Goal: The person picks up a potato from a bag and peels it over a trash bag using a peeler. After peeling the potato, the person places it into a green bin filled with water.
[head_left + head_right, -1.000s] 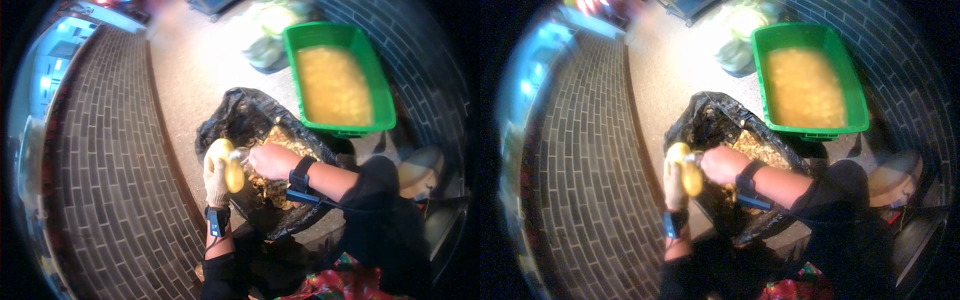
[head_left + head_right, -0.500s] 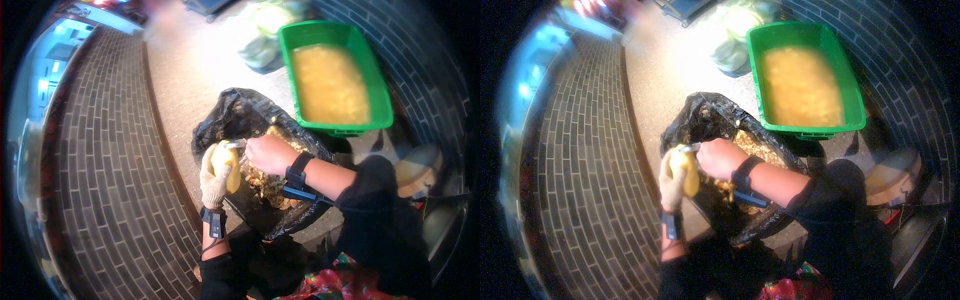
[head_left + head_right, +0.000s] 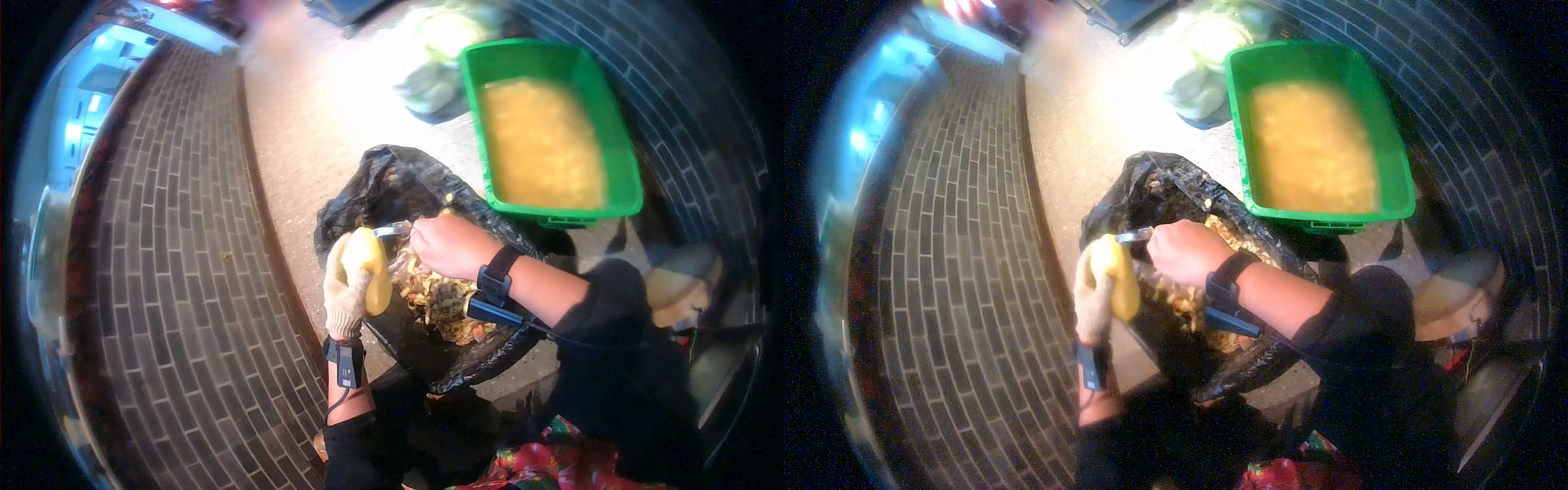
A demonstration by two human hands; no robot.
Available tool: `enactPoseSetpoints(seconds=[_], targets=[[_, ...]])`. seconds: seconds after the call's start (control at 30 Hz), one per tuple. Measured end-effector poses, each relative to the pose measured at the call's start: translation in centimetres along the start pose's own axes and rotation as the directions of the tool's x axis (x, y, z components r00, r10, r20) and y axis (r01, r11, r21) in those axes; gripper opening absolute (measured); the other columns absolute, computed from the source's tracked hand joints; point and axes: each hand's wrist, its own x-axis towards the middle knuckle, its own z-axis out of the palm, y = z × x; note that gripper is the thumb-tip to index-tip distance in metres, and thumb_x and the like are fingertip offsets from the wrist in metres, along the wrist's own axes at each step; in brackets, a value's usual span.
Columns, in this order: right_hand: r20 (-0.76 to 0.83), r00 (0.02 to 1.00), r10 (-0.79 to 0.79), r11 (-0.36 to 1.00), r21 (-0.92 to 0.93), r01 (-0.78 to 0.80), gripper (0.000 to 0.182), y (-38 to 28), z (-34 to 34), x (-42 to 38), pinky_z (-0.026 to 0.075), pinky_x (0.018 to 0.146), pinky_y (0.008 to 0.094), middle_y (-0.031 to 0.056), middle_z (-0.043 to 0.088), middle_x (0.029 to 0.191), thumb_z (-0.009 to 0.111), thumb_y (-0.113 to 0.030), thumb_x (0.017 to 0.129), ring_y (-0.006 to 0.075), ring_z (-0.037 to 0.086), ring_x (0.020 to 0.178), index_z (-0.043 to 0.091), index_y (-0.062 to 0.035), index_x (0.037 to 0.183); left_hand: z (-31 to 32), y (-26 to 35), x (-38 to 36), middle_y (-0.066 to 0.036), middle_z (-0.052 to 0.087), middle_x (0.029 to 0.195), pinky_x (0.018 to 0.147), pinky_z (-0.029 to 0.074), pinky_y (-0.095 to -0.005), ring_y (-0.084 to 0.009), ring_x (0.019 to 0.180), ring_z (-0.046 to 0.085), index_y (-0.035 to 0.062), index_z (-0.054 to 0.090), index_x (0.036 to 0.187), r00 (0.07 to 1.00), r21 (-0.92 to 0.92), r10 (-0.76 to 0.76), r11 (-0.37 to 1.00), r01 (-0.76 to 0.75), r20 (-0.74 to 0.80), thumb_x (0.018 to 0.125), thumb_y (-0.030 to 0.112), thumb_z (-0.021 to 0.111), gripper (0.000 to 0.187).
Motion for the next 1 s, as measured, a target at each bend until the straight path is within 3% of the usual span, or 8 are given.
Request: enactPoseSetpoints(seconds=[0.27,0.3,0.43,0.6,0.73,0.87,0.93,1.0], targets=[[0.211,0.975,0.071,0.989,0.110,-0.096,0.033,-1.0,1.5,-0.4,0.049,0.070,0.0486,0.0247,0.063,0.077,0.041,-0.022,0.094,0.0398,0.063,0.073,0.061,0.0019,0.082,0.6,-1.0,0.1,-0.013,0.057,0.124,0.095,0.046,-0.0338,-0.0214,0.110,0.057,0.0026,0.046,0.134,0.995,-0.151,-0.089,0.985,0.082,-0.040,0.090,0.023,0.063,0.052],[0.272,0.952,-0.139,0.980,-0.103,0.173,0.032,0.7,3.6,0.1,0.049,0.072,0.0490,0.0237,0.064,0.078,0.040,-0.020,0.093,0.0384,0.064,0.075,0.062,0.0009,0.084,0.5,-1.4,0.1,-0.013,0.058,0.122,0.092,0.048,-0.0330,-0.0206,0.107,0.058,0.0032,0.046,0.134,0.980,-0.188,-0.173,0.970,0.153,-0.094,0.091,0.025,0.063,0.051],[0.352,0.926,-0.134,0.990,0.003,0.142,0.031,0.1,3.5,-1.1,0.047,0.073,0.0501,0.0239,0.063,0.078,0.040,-0.020,0.092,0.0392,0.062,0.075,0.060,0.0007,0.080,-1.5,-4.1,0.8,-0.012,0.060,0.115,0.079,0.054,-0.0321,-0.0189,0.096,0.062,0.0052,0.044,0.134,0.952,-0.486,-0.275,0.856,0.178,-0.136,0.099,0.036,0.049,0.047],[0.098,0.993,-0.064,0.997,0.048,0.060,0.036,0.6,1.1,0.4,0.046,0.069,0.0488,0.0246,0.062,0.077,0.039,-0.025,0.095,0.0403,0.061,0.073,0.059,0.0028,0.083,-1.0,-3.5,0.0,-0.012,0.058,0.121,0.084,0.053,-0.0321,-0.0201,0.101,0.061,0.0029,0.044,0.135,0.996,-0.366,-0.071,0.927,0.083,0.046,0.097,0.023,0.051,0.044],[0.071,0.997,-0.040,0.999,0.032,0.038,0.036,0.3,1.6,0.0,0.048,0.069,0.0485,0.0246,0.061,0.076,0.040,-0.024,0.095,0.0403,0.061,0.073,0.059,0.0029,0.083,0.6,-2.6,-0.6,-0.010,0.057,0.120,0.081,0.052,-0.0304,-0.0173,0.098,0.060,0.0040,0.042,0.138,0.997,-0.209,-0.066,0.975,0.074,0.046,0.097,0.037,0.054,0.054],[0.381,0.918,-0.113,0.978,-0.120,0.170,0.034,0.5,3.8,-1.2,0.050,0.072,0.0492,0.0238,0.064,0.079,0.042,-0.022,0.092,0.0389,0.063,0.075,0.061,0.0029,0.078,0.7,-1.3,0.1,-0.010,0.060,0.116,0.083,0.053,-0.0319,-0.0180,0.098,0.061,0.0027,0.046,0.133,0.970,-0.264,-0.203,0.951,0.163,-0.132,0.096,0.021,0.057,0.042],[0.386,0.908,-0.162,0.987,0.053,0.154,0.033,0.7,5.8,-2.4,0.050,0.071,0.0497,0.0234,0.064,0.078,0.044,-0.021,0.090,0.0394,0.063,0.074,0.062,0.0020,0.075,0.1,-2.8,0.9,-0.009,0.061,0.111,0.078,0.054,-0.0333,-0.0192,0.092,0.063,0.0033,0.048,0.130,0.957,-0.266,-0.219,0.950,0.164,-0.191,0.097,0.033,0.055,0.045],[0.379,0.902,-0.206,0.963,-0.086,0.256,0.029,1.0,5.3,-1.9,0.048,0.068,0.0501,0.0226,0.063,0.073,0.046,-0.020,0.087,0.0398,0.063,0.071,0.062,0.0007,0.073,-1.0,-5.1,1.2,-0.009,0.062,0.109,0.078,0.053,-0.0319,-0.0212,0.091,0.062,0.0072,0.049,0.131,0.929,-0.680,-0.371,0.686,0.258,-0.022,0.097,0.052,0.047,0.056]])
